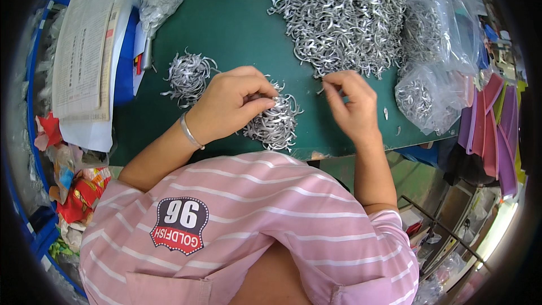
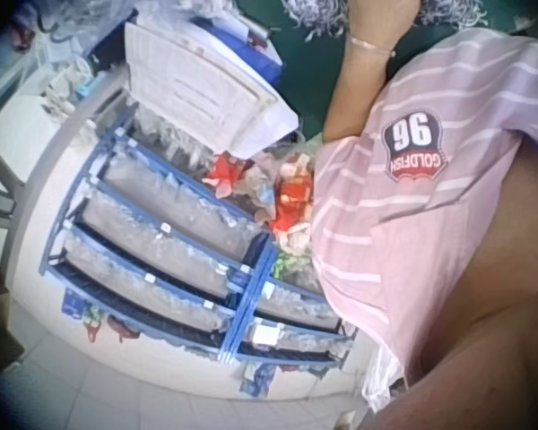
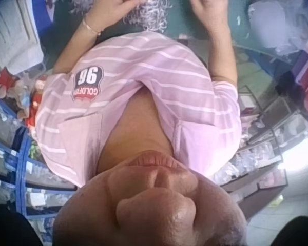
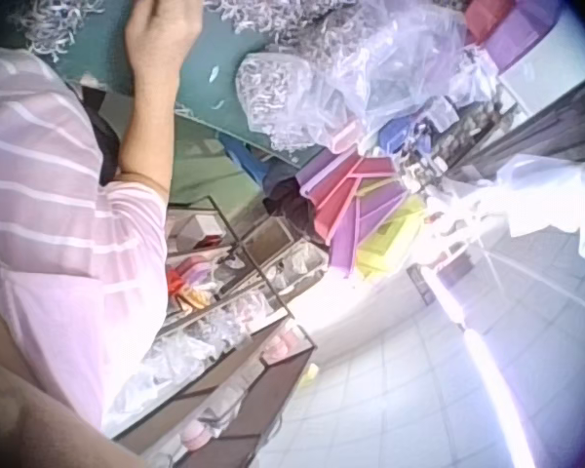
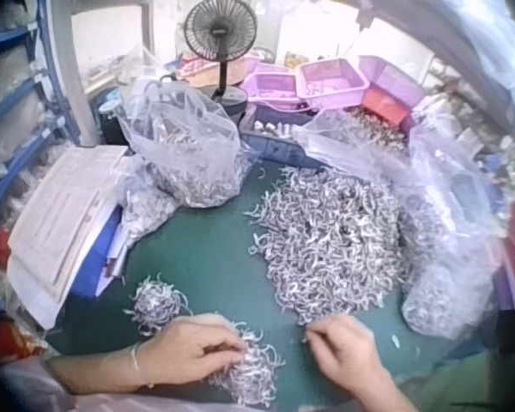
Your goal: The person sorts through a large pile of small, curved metal hooks on a green table, picking them up and organizing them into smaller groups or plastic bags.
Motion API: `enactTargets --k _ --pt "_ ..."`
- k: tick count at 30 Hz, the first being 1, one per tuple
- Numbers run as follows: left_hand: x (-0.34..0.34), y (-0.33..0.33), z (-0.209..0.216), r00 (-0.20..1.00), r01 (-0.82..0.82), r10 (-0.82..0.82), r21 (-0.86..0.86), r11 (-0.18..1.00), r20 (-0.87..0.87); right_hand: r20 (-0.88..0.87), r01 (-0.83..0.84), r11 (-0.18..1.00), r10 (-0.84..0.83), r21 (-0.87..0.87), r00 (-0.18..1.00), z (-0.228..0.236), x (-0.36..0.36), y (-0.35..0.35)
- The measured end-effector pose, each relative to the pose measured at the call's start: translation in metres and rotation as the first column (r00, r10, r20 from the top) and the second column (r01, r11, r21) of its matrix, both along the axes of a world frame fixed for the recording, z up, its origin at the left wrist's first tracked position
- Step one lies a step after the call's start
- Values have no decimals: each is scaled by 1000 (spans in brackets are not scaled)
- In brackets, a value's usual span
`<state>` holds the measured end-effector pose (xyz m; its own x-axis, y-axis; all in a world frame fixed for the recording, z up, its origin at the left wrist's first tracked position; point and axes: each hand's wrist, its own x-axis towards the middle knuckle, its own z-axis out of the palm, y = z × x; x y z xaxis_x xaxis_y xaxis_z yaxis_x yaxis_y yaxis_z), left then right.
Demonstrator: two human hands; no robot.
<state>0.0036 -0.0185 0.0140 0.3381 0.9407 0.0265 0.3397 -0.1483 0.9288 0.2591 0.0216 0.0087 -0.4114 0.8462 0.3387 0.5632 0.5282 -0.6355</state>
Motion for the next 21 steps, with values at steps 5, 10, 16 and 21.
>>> enactTargets --k 5,10,16,21 --pt "-1 4 -4 993 -111 110 23 994 28 -50 -211 975 208 -68 977 -1 -4 -18" --pt "1 -7 -20 986 -150 158 144 978 -45 25 -383 908 392 -173 919 -17 -33 -36" --pt "28 -20 -43 980 -158 182 249 956 -75 -53 -270 962 267 -47 962 -45 -61 -45" --pt "37 -10 -41 942 -333 327 83 939 70 -110 -190 979 197 70 974 -48 -74 -42"
